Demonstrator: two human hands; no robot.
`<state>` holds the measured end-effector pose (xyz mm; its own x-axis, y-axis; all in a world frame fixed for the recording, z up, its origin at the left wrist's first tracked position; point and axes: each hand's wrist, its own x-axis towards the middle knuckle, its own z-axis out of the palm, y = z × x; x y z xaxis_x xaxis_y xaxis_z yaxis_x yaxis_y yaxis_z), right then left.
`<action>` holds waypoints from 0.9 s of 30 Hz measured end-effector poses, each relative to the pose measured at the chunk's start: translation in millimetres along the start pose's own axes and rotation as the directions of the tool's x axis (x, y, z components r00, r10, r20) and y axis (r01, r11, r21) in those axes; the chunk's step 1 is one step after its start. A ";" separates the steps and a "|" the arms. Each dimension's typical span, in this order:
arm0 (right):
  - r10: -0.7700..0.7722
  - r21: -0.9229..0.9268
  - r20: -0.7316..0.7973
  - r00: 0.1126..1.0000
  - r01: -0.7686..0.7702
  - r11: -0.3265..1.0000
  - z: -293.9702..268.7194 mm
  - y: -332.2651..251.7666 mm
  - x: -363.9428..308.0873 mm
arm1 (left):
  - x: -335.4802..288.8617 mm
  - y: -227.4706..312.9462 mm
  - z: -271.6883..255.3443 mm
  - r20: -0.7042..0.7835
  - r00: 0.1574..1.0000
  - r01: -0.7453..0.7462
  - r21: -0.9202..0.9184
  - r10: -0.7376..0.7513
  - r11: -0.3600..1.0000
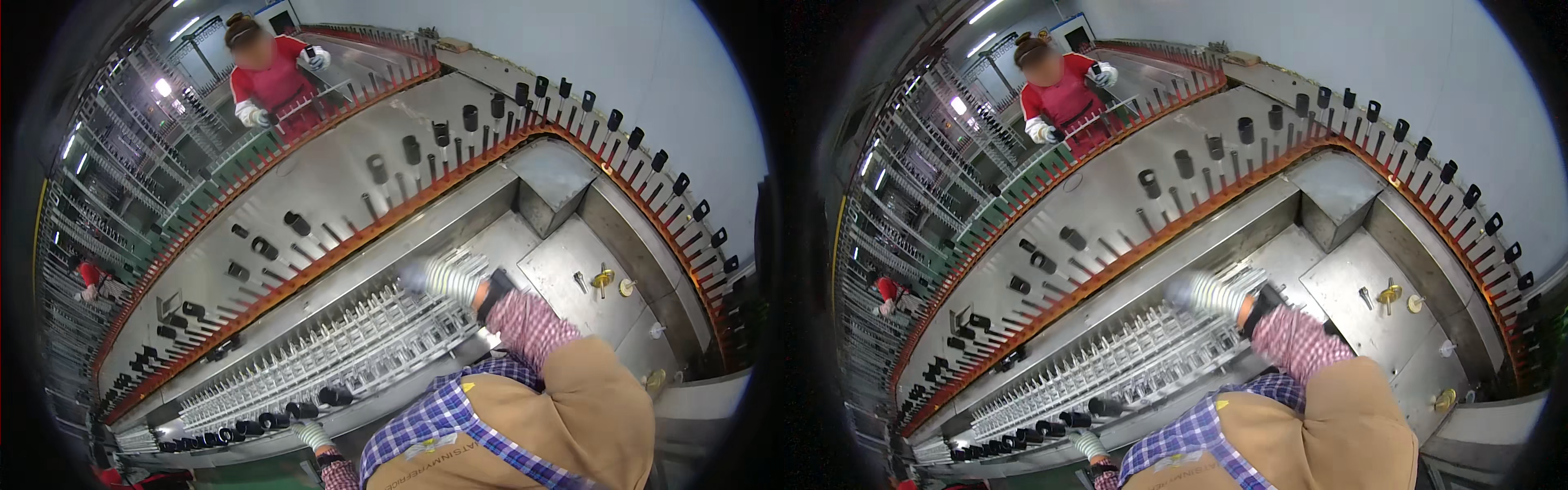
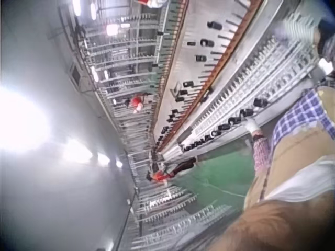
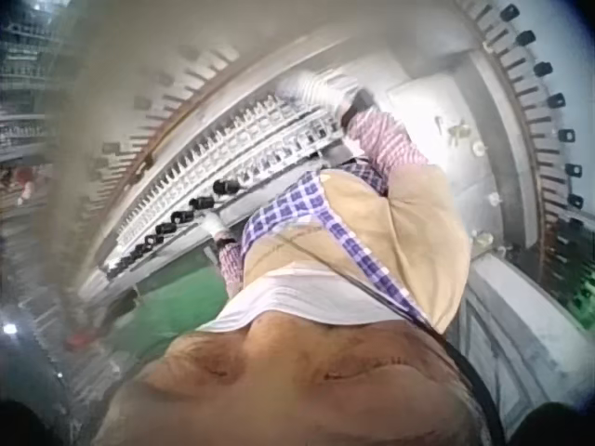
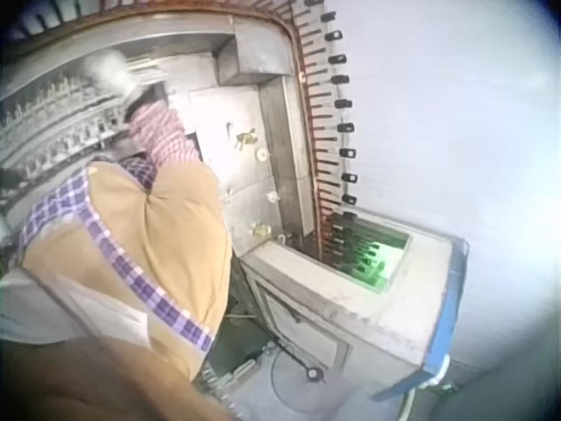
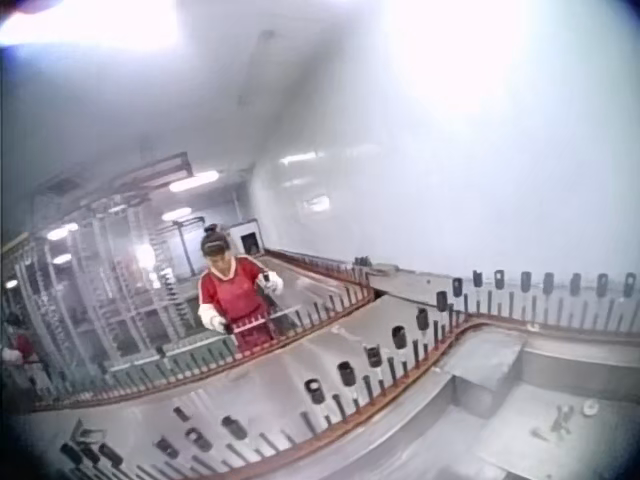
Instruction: Unloading black cylindrical components from large rotating industrial racks and placing them onto a conveyor processing line.
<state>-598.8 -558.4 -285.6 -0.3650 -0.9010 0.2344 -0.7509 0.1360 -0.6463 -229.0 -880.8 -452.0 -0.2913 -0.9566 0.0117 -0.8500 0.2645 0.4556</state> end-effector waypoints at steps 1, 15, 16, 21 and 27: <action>0.524 0.382 -0.287 0.802 -0.406 0.830 -23.1 28.6 -16.6 | -4.4 -5.8 -3.1 0.080 0.996 0.015 0.191 -0.031 0.981; 0.531 0.656 -0.740 0.413 0.270 0.705 -205.2 166.2 -14.4 | -97.4 88.5 1.4 -0.284 0.915 0.026 -0.667 -0.286 0.745; 0.425 0.452 -0.856 0.294 0.028 0.891 -213.6 194.3 -36.2 | -92.9 71.9 11.4 -0.391 0.889 -0.025 -0.563 -0.239 0.826; 0.491 0.501 -0.865 -0.101 -0.205 0.841 -270.2 294.7 -132.3 | -68.8 41.6 36.7 -0.201 0.959 -0.073 -0.854 -0.198 0.515; 0.309 0.265 -0.951 0.025 -0.450 0.853 -312.6 360.6 -190.8 | -25.2 -12.3 52.2 0.266 0.929 0.291 -0.954 0.259 -0.066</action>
<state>-971.9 -208.6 -336.4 -0.7643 0.4114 0.4966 -0.3302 0.4118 -0.8493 -234.1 -853.5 -504.4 -0.6071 -0.7873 -0.1077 0.3899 -0.4132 0.8230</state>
